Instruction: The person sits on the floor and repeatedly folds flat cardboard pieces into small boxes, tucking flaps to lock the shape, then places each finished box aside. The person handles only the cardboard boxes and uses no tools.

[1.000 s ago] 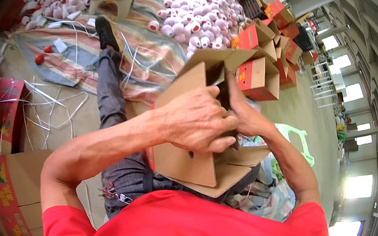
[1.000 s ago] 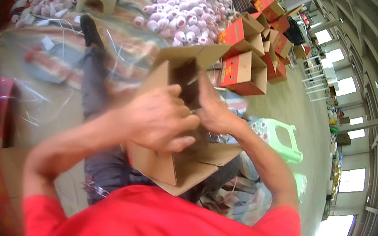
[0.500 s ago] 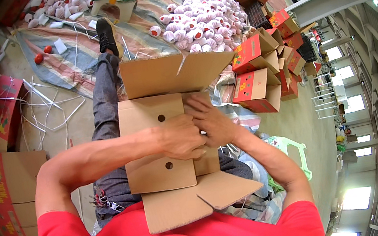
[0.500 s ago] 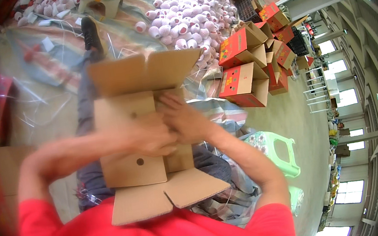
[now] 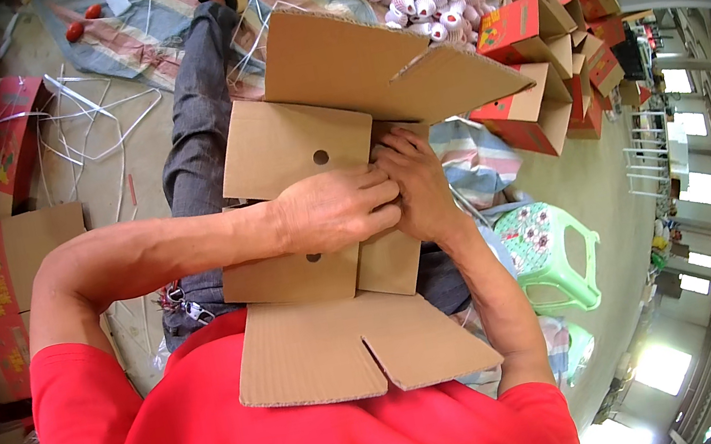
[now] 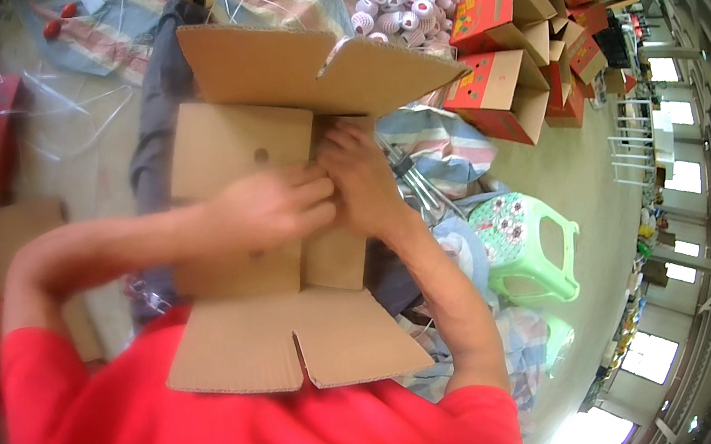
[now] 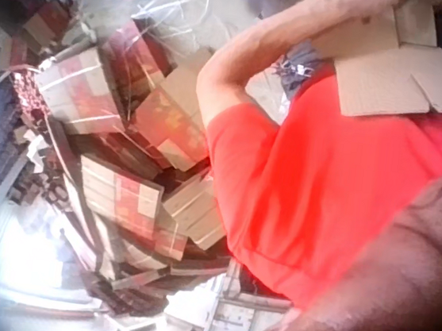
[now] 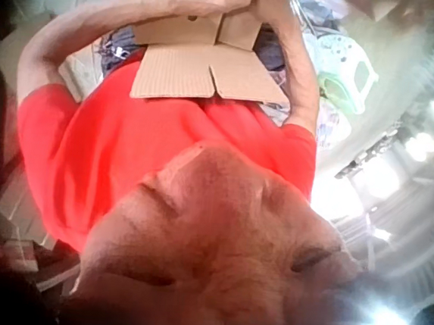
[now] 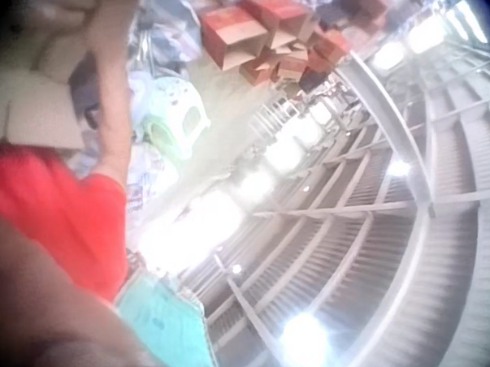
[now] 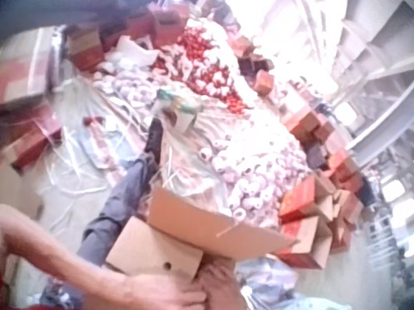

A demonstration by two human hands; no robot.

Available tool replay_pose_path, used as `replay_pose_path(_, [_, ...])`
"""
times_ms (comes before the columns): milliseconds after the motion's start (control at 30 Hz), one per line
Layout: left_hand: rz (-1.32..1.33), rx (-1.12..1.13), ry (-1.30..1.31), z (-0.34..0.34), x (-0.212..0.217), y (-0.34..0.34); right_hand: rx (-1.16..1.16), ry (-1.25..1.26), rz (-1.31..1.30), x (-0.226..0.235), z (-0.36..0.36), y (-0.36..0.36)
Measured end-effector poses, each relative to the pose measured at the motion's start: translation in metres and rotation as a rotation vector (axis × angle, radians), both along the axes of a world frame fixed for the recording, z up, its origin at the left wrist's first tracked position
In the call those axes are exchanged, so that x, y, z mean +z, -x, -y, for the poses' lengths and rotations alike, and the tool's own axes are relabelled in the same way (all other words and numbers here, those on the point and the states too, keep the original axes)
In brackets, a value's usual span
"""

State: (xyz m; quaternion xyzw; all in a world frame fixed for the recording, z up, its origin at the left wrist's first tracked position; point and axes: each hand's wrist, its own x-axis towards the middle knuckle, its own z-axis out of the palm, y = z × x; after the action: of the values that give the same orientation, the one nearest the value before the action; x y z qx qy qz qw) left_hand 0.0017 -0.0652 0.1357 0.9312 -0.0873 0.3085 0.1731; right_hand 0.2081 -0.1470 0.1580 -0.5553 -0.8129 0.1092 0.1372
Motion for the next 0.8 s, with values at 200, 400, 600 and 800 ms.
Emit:
replay_pose_path(200, [-0.136, 0.132, -0.053, 0.019, -0.002, 0.005, -0.285, -0.139, -0.162, -0.038, 0.038, -0.023])
replay_pose_path(400, [-0.375, 0.212, -0.177, 0.030, -0.008, 0.017, -0.520, -0.292, -0.124, -0.076, 0.038, 0.014])
replay_pose_path(600, [-0.452, 0.249, -0.337, 0.030, -0.023, 0.047, -0.579, -0.241, -0.165, -0.086, 0.036, 0.035])
replay_pose_path(800, [-0.479, 0.216, -0.101, 0.033, -0.036, 0.032, -0.474, -0.160, -0.281, -0.094, 0.035, 0.036])
